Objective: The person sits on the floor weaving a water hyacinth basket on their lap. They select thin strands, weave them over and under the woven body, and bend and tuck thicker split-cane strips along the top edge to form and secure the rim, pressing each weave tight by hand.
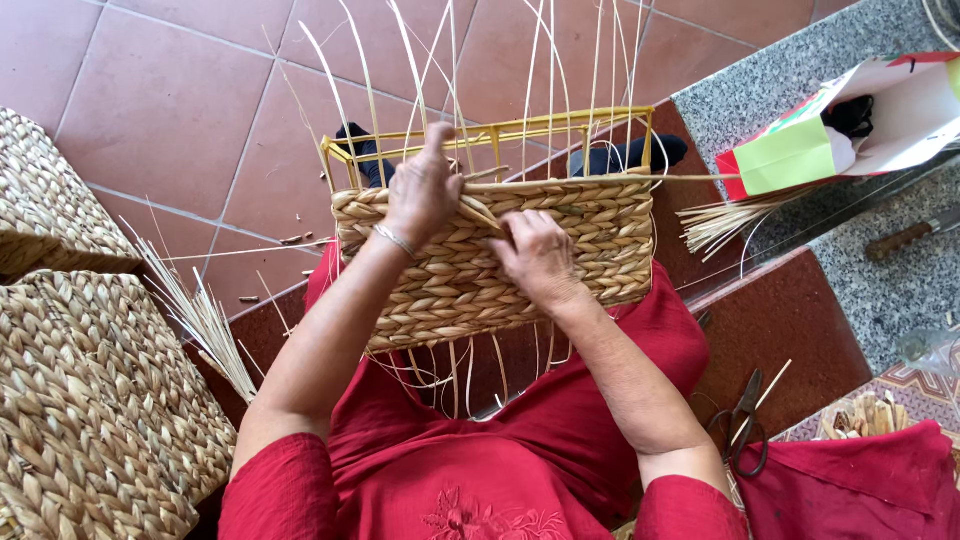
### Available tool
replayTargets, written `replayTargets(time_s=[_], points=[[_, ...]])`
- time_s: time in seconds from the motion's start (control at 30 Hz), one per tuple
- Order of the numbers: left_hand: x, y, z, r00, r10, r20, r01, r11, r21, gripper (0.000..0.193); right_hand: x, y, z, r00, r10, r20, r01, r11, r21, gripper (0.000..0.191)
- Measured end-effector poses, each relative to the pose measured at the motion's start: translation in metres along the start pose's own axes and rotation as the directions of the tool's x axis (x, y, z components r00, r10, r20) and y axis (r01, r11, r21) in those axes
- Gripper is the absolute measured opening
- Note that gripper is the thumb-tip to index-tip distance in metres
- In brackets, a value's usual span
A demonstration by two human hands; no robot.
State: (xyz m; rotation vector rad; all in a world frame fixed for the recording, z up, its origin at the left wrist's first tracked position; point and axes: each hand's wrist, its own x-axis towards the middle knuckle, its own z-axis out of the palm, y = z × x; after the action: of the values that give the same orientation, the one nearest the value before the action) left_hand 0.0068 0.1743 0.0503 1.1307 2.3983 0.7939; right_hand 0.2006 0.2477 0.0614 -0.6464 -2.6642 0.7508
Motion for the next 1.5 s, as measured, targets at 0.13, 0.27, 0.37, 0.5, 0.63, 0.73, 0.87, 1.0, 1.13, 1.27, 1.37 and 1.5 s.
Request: replayTargets(time_s=[0.13,0.27,0.37,0.5,0.63,0.73,0.87,1.0,1.13,1.27,1.37,1.5], points=[[0.001,0.001,0.007,0.967,0.252,0.045,-0.254,0.917,0.309,0.012,0.005,0.011,-0.019,0.878,0.319,0.358,-0.439,0.834,0.334,0.022],[0.021,0.007,0.006,0.977,0.145,0.155,-0.177,0.958,0.225,0.010,0.020,0.012,-0.053,0.855,0.223,0.468,-0.407,0.847,0.341,0.026],[0.022,0.005,0.001,0.978,0.112,0.177,-0.108,0.994,-0.030,0.014,0.033,0.008,-0.067,0.861,0.246,0.446,-0.234,0.969,-0.082,0.030],[0.007,-0.005,-0.006,0.929,0.351,0.118,-0.324,0.925,-0.198,0.015,0.045,0.007,-0.075,0.895,0.225,0.384,-0.204,0.974,-0.096,0.022],[-0.002,-0.011,-0.018,0.864,0.476,0.163,-0.430,0.866,-0.254,0.044,0.055,0.003,-0.067,0.967,-0.232,0.105,0.255,0.890,-0.378,0.006],[-0.001,-0.006,-0.031,0.838,0.465,0.284,-0.412,0.882,-0.229,0.037,0.065,-0.002,-0.059,0.782,-0.619,-0.072,0.507,0.698,-0.505,0.002],[0.002,0.011,-0.039,0.864,0.190,0.467,-0.146,0.981,-0.129,0.026,0.089,0.001,-0.056,0.710,-0.704,0.019,0.577,0.566,-0.588,0.009],[0.000,0.027,-0.017,0.900,0.021,0.435,-0.085,0.988,0.128,0.047,0.104,0.011,-0.064,0.887,0.091,0.453,0.113,0.908,-0.404,0.013],[-0.010,0.020,0.004,0.955,0.288,0.074,-0.292,0.955,0.058,0.028,0.116,0.030,-0.078,0.777,0.323,0.540,-0.306,0.944,-0.125,0.014],[-0.016,0.000,-0.003,0.900,0.424,-0.101,-0.433,0.895,-0.102,0.020,0.111,0.038,-0.061,0.844,0.225,0.488,-0.210,0.974,-0.086,0.016],[-0.024,-0.005,-0.009,0.834,0.535,-0.133,-0.545,0.836,-0.061,0.012,0.097,0.045,-0.039,0.942,-0.038,0.334,0.014,0.997,0.073,0.028],[-0.029,-0.007,-0.005,0.736,0.670,-0.098,-0.667,0.743,0.064,0.010,0.090,0.050,-0.003,0.978,-0.145,0.151,0.154,0.987,-0.048,0.035]])
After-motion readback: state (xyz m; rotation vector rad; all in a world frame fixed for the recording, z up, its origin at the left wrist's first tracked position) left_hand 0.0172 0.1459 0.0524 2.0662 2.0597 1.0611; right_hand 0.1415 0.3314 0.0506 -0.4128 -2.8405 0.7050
